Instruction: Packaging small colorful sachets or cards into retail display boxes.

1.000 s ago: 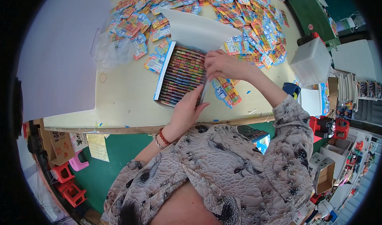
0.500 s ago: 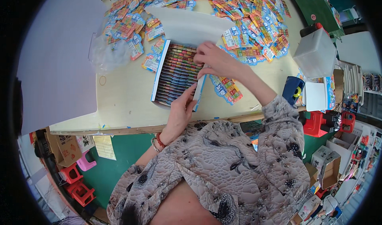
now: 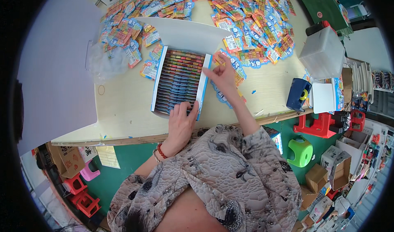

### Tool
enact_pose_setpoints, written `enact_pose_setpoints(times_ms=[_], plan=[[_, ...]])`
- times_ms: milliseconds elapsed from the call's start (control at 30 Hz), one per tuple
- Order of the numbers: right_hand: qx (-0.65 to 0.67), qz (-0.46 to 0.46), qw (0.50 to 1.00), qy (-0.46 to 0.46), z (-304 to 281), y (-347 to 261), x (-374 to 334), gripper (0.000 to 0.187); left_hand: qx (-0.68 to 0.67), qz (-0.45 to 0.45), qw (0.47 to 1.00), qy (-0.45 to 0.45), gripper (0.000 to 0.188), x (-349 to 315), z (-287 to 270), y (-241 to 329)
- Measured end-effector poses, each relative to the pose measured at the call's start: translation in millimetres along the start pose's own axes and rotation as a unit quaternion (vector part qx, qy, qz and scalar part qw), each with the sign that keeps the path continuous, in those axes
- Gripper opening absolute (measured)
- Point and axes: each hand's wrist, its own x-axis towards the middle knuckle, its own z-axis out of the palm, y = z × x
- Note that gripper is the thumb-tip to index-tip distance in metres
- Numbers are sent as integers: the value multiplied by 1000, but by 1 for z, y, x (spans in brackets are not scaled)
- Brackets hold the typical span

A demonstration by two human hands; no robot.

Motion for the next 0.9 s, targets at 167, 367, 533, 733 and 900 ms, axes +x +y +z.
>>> enact_pose_setpoints(times_ms=[167,367,533,733,900], plan=[[-63,18,996,-57,1,-30,44,19,48,14,999,2,40,2,2,2],[-96,-39,987,-123,6,-32,82,20,-21,18,989,148,46,37,-20,-23],[-75,-48,986,-141,12,-29,91,19,-178,-87,912,359,44,97,-19,-141],[-22,-108,989,-93,9,-5,101,16,-588,-64,802,89,38,137,-2,-176],[55,-169,962,-208,-5,-33,74,27,-341,85,907,231,34,138,2,-175]])
